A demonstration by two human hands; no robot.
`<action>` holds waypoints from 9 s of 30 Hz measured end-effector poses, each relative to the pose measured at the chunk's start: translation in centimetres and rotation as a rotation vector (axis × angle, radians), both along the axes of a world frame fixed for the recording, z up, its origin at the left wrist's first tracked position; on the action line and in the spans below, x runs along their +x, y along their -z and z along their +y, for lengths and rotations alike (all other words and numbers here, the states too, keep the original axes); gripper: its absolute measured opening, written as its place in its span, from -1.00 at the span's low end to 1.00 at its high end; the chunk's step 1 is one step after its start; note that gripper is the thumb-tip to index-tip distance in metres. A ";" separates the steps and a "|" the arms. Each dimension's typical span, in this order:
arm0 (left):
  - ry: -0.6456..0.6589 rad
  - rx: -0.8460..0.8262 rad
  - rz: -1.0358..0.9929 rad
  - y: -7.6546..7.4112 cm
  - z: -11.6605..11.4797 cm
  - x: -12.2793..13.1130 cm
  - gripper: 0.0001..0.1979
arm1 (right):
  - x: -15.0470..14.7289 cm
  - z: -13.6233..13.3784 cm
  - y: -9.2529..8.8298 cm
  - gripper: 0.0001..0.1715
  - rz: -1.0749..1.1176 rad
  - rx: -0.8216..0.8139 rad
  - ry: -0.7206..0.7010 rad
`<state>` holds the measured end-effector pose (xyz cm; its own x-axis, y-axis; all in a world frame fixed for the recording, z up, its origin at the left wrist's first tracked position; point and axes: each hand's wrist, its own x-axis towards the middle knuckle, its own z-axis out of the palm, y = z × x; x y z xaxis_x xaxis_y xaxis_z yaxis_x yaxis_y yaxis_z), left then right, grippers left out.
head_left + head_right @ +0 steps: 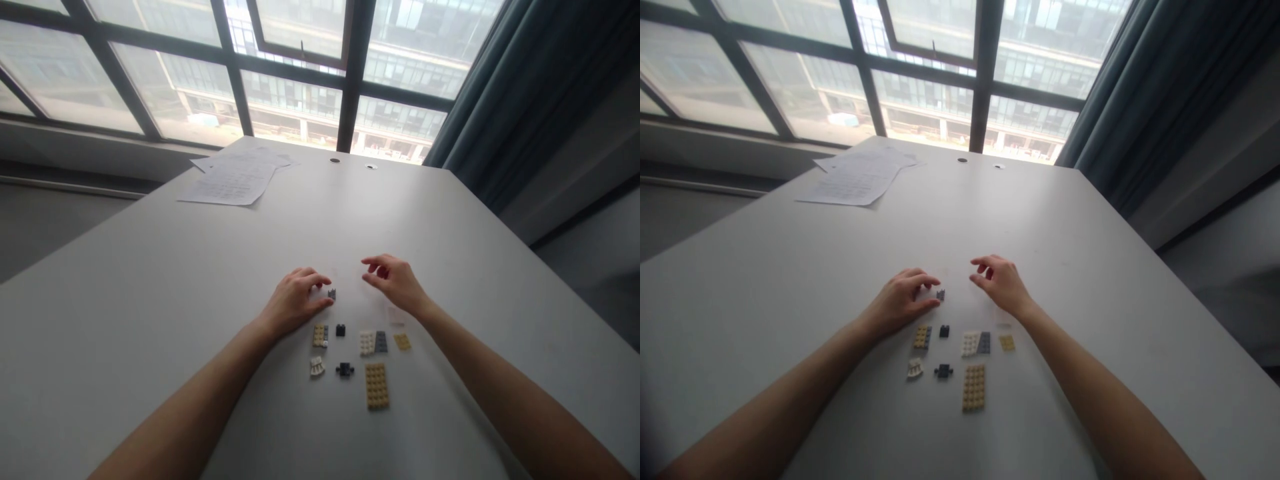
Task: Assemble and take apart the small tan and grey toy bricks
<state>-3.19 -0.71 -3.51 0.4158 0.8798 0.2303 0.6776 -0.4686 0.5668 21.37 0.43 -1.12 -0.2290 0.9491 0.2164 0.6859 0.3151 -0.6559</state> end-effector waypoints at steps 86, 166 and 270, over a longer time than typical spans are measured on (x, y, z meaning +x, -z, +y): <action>0.120 0.054 0.259 -1.5 3.0 16.3 -0.82 | 17.2 -3.7 2.3 -0.75 -0.191 -0.009 0.115; 0.788 0.416 0.350 -1.0 0.0 21.3 -0.75 | 19.5 -9.7 2.7 -0.81 -0.207 0.159 0.116; 0.220 0.335 -0.032 -6.6 -6.8 4.6 -0.63 | 11.5 -15.4 1.5 -0.60 -0.186 0.219 -0.075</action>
